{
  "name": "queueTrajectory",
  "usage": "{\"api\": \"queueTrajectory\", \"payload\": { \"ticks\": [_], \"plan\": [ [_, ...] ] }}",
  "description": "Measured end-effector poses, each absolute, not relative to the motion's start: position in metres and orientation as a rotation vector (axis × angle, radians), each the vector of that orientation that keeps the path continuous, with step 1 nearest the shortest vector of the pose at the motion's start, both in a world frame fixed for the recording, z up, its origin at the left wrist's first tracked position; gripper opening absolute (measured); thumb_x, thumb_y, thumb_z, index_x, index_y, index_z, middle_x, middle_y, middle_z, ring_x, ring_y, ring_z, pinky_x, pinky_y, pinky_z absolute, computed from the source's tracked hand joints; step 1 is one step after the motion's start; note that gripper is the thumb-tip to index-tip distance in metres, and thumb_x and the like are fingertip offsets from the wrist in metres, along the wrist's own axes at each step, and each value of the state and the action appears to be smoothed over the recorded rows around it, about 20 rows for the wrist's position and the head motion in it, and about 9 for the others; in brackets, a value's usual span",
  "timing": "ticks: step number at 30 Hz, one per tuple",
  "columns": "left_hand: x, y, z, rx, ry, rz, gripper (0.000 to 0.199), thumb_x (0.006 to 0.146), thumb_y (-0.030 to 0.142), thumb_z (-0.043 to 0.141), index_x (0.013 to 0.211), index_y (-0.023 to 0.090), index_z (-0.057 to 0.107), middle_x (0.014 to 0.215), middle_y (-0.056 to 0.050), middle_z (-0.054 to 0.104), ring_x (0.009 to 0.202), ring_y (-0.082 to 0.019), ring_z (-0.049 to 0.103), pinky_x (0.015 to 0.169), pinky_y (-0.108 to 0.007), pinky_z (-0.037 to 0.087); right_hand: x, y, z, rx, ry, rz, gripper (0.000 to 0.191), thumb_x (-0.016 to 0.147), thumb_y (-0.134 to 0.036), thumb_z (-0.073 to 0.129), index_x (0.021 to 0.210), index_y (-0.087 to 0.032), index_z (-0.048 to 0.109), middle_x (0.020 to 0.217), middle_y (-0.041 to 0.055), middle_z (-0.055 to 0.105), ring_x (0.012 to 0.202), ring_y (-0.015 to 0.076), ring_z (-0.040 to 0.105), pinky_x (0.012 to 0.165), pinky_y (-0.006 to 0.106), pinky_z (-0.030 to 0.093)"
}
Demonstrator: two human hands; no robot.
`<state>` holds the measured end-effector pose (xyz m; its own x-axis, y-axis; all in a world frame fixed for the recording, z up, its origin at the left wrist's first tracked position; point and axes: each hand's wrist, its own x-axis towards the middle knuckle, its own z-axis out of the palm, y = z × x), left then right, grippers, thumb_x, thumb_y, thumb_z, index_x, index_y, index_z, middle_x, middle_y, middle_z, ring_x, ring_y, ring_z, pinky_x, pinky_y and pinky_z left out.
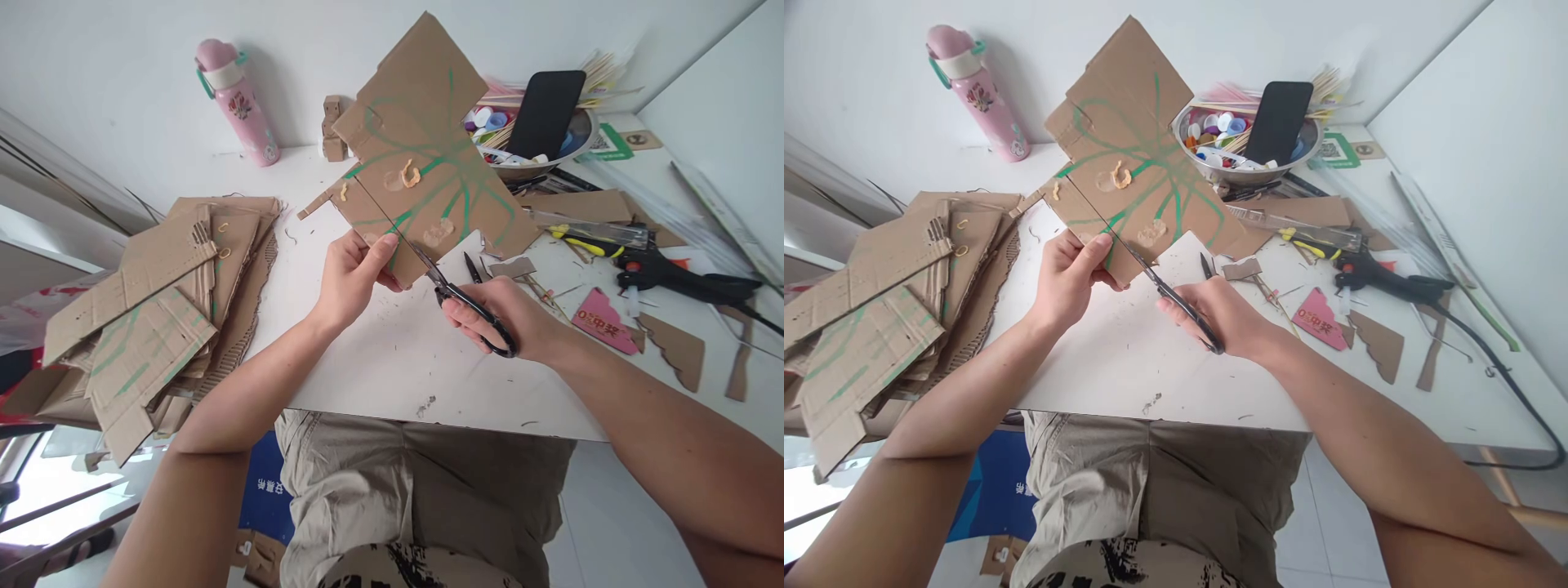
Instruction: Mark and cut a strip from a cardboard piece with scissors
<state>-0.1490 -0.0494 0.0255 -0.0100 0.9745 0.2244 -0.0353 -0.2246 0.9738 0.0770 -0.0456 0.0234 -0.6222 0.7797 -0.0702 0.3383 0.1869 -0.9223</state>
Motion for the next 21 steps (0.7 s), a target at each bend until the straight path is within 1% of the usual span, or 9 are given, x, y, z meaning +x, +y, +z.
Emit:
{"api": "queueTrajectory", "payload": {
  "ticks": [2, 5, 11, 14, 18, 21],
  "plan": [
    [-0.149, -0.050, 0.025, 1.348, 1.081, 1.396, 0.062, 0.089, 0.080, 0.078, 0.094, 0.018, 0.070, 0.068, -0.002, 0.076, 0.063, -0.022, 0.082, 0.056, -0.031, 0.068, 0.077, -0.049, 0.029, -1.050, -2.029, 1.448, 0.070, 0.094, -0.086, 0.065, 0.061, -0.028, 0.042, 0.047, -0.0051, 0.040, 0.043, 0.0125, 0.042, 0.046, 0.032, 0.030],
    [-0.150, -0.052, 0.027, 1.360, 1.065, 1.353, 0.064, 0.088, 0.082, 0.078, 0.091, 0.019, 0.069, 0.068, -0.003, 0.076, 0.063, -0.023, 0.082, 0.056, -0.032, 0.069, 0.077, -0.053, 0.036, -1.065, -2.016, 1.513, 0.067, 0.096, -0.081, 0.067, 0.063, -0.028, 0.040, 0.052, -0.0057, 0.040, 0.045, 0.0117, 0.039, 0.047, 0.032, 0.031],
    [-0.147, -0.057, 0.031, 1.408, 1.009, 1.244, 0.066, 0.089, 0.083, 0.076, 0.081, 0.018, 0.068, 0.069, -0.006, 0.078, 0.062, -0.023, 0.081, 0.058, -0.034, 0.071, 0.079, -0.052, 0.034, -0.975, -2.134, 1.421, 0.064, 0.102, -0.081, 0.053, 0.069, -0.028, 0.041, 0.057, -0.0050, 0.042, 0.050, 0.0133, 0.043, 0.051, 0.032, 0.031],
    [-0.146, -0.058, 0.032, 1.406, 1.011, 1.241, 0.068, 0.088, 0.086, 0.074, 0.079, 0.019, 0.068, 0.066, -0.005, 0.076, 0.063, -0.022, 0.081, 0.059, -0.033, 0.072, 0.079, -0.050, 0.026, -0.976, -2.145, 1.390, 0.063, 0.104, -0.079, 0.048, 0.068, -0.028, 0.040, 0.055, -0.0049, 0.041, 0.051, 0.0140, 0.044, 0.053, 0.032, 0.032],
    [-0.146, -0.059, 0.033, 1.398, 1.020, 1.259, 0.067, 0.087, 0.087, 0.075, 0.081, 0.020, 0.067, 0.064, -0.003, 0.074, 0.065, -0.023, 0.082, 0.059, -0.032, 0.072, 0.076, -0.046, 0.018, -0.931, -2.161, 1.311, 0.066, 0.099, -0.083, 0.047, 0.063, -0.029, 0.035, 0.052, -0.0040, 0.036, 0.050, 0.0144, 0.039, 0.051, 0.033, 0.026],
    [-0.146, -0.060, 0.034, 1.401, 0.988, 1.279, 0.067, 0.086, 0.087, 0.076, 0.081, 0.020, 0.068, 0.064, -0.002, 0.074, 0.063, -0.022, 0.081, 0.058, -0.032, 0.071, 0.075, -0.047, 0.022, -0.928, -2.137, 1.326, 0.067, 0.098, -0.084, 0.053, 0.063, -0.029, 0.034, 0.055, -0.0039, 0.033, 0.053, 0.0148, 0.038, 0.052, 0.034, 0.025]
  ]
}}
